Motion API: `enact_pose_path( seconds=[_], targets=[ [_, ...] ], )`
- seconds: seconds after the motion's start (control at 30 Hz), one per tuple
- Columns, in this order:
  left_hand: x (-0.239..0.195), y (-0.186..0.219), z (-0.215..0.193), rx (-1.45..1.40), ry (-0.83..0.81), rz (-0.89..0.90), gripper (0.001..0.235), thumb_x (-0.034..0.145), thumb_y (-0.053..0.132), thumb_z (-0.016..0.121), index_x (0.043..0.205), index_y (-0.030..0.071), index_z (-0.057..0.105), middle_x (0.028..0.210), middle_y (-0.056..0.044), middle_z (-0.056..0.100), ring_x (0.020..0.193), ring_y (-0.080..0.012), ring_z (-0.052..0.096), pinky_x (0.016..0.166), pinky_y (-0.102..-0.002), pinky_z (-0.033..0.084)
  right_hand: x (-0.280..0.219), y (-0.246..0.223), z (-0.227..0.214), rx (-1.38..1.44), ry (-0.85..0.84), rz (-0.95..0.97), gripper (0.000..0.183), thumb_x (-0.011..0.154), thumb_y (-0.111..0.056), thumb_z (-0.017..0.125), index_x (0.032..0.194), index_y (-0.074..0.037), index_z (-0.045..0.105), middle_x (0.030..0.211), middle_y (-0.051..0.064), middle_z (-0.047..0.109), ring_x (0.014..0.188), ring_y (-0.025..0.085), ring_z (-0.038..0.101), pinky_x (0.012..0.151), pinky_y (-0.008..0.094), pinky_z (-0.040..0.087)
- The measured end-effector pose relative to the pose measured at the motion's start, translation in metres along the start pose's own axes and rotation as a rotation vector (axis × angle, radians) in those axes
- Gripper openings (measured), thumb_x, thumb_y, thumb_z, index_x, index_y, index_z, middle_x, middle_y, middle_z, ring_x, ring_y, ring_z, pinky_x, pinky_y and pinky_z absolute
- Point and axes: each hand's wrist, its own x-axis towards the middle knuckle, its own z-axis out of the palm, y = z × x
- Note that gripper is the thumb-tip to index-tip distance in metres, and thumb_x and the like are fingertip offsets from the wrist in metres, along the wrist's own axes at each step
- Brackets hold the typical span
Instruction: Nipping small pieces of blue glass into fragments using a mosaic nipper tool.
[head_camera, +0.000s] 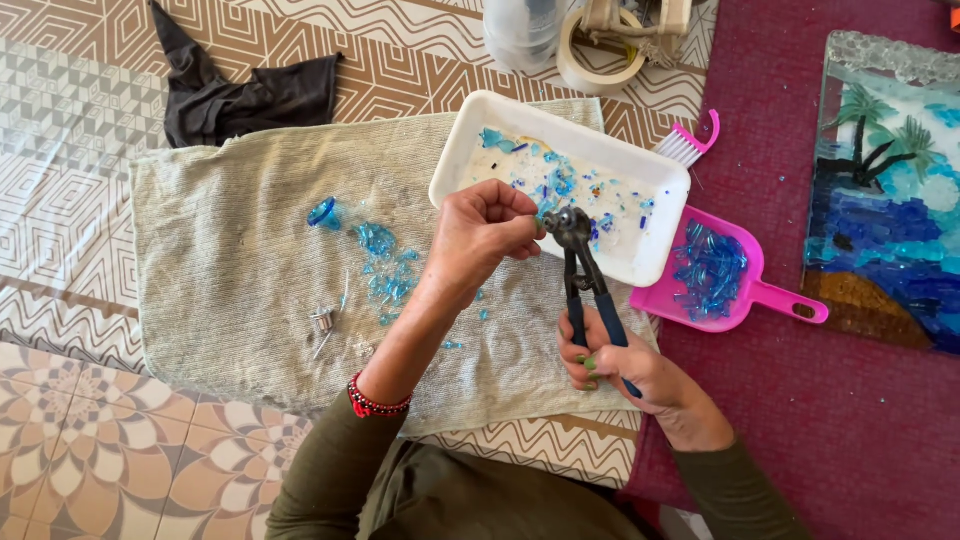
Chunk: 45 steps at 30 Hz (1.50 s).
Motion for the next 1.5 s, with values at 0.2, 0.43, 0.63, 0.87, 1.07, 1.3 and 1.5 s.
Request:
enact_pose_path(
  seconds=[0.2, 0.43, 0.63, 0.87, 1.07, 1.3, 1.5],
  targets=[
    [-0.001, 0.0, 0.006, 0.022, 0.03, -0.009, 0.016, 0.072, -0.004, 0.069, 0.088, -0.008, 0.069, 0.066, -0.021, 0.071, 0.056, -0.0221, 0.074, 0.054, -0.029, 0.065, 0.0, 0.002, -0.003, -0.067, -0.018, 0.003, 0.043, 0.08, -0.003, 0.057, 0.121, -0.003, 0.044, 0.086, -0.001, 0.032, 0.066, 0.011, 0.034, 0.061, 0.032, 0.036],
    [0.002, -0.002, 0.006, 0.003, 0.029, -0.031, 0.016, 0.072, -0.005, 0.069, 0.088, -0.01, 0.069, 0.065, -0.022, 0.07, 0.055, -0.0223, 0.073, 0.053, -0.029, 0.065, -0.002, -0.002, -0.004, -0.111, 0.015, 0.017, 0.042, 0.076, -0.001, 0.053, 0.118, -0.003, 0.045, 0.084, -0.002, 0.032, 0.065, 0.011, 0.034, 0.059, 0.032, 0.033],
    [0.007, -0.007, 0.005, -0.009, 0.004, -0.051, 0.017, 0.072, -0.005, 0.069, 0.087, -0.01, 0.068, 0.065, -0.022, 0.07, 0.055, -0.0222, 0.073, 0.052, -0.028, 0.064, -0.002, -0.003, -0.003, -0.107, 0.014, 0.009, 0.041, 0.077, 0.0, 0.053, 0.117, -0.003, 0.046, 0.083, -0.001, 0.032, 0.064, 0.012, 0.034, 0.058, 0.033, 0.034],
    [0.01, -0.013, 0.003, -0.001, -0.001, -0.067, 0.016, 0.071, -0.006, 0.068, 0.087, -0.01, 0.069, 0.064, -0.022, 0.07, 0.054, -0.023, 0.073, 0.05, -0.029, 0.064, -0.001, -0.004, 0.001, -0.107, 0.082, -0.004, 0.036, 0.075, 0.002, 0.055, 0.111, 0.0, 0.049, 0.076, 0.0, 0.034, 0.058, 0.011, 0.034, 0.051, 0.03, 0.033],
    [0.013, -0.014, 0.0, 0.004, -0.008, -0.063, 0.015, 0.071, -0.007, 0.067, 0.085, -0.009, 0.069, 0.064, -0.022, 0.07, 0.053, -0.0231, 0.073, 0.049, -0.029, 0.064, 0.001, -0.003, 0.002, -0.098, 0.098, -0.026, 0.03, 0.079, 0.003, 0.056, 0.108, 0.002, 0.05, 0.07, 0.002, 0.037, 0.053, 0.011, 0.036, 0.046, 0.029, 0.032],
    [0.014, -0.015, 0.0, 0.036, -0.01, -0.064, 0.015, 0.07, -0.008, 0.067, 0.085, -0.009, 0.07, 0.064, -0.022, 0.07, 0.054, -0.0231, 0.073, 0.05, -0.028, 0.064, 0.002, -0.005, 0.006, -0.09, 0.135, -0.042, 0.023, 0.082, 0.006, 0.056, 0.104, 0.003, 0.051, 0.066, 0.002, 0.038, 0.048, 0.009, 0.035, 0.041, 0.026, 0.03],
    [0.019, -0.02, 0.001, 0.055, -0.003, -0.07, 0.014, 0.07, -0.008, 0.068, 0.083, -0.009, 0.07, 0.063, -0.023, 0.07, 0.053, -0.0225, 0.073, 0.05, -0.028, 0.064, 0.003, 0.005, -0.002, -0.042, 0.144, -0.041, 0.022, 0.083, 0.007, 0.057, 0.103, 0.003, 0.051, 0.065, 0.002, 0.036, 0.046, 0.008, 0.033, 0.037, 0.027, 0.03]
  ],
)
